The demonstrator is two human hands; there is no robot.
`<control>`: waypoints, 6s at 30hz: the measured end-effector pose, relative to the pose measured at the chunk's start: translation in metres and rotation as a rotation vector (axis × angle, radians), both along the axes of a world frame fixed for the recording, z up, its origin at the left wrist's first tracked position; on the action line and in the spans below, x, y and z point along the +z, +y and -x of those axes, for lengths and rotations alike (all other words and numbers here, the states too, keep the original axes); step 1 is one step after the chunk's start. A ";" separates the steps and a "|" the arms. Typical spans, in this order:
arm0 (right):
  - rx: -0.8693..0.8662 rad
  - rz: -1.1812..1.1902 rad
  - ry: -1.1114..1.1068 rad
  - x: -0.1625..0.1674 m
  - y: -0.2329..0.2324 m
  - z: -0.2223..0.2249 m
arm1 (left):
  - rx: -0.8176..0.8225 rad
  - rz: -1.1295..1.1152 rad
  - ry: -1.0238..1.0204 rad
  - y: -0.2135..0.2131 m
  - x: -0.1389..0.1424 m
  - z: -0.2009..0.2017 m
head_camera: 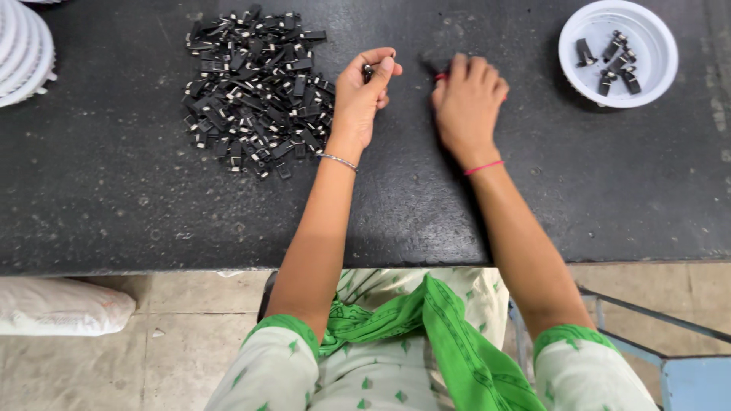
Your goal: The person sits at a workbench with a large pile of small black components. They pick up components one at a time, use red-handled pliers to trim or press each part, and place the processed parts into a white bowl on the bench.
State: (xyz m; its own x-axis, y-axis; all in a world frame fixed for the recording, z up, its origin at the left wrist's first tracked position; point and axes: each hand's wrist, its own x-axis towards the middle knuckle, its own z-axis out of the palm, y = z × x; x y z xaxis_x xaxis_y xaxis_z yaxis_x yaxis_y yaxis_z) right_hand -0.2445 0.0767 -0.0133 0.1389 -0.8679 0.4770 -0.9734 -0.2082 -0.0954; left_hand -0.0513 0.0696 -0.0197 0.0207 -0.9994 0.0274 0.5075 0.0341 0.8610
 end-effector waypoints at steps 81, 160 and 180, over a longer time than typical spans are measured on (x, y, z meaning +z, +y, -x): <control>0.398 0.301 -0.219 0.052 0.023 -0.013 | -0.124 -0.102 -0.059 -0.004 -0.003 -0.015; 0.532 -0.087 -0.963 0.054 0.035 -0.029 | -0.064 0.036 -0.013 -0.003 -0.008 0.006; 0.580 -0.386 -1.421 0.032 0.013 -0.015 | 0.025 0.216 -0.152 0.003 0.011 0.010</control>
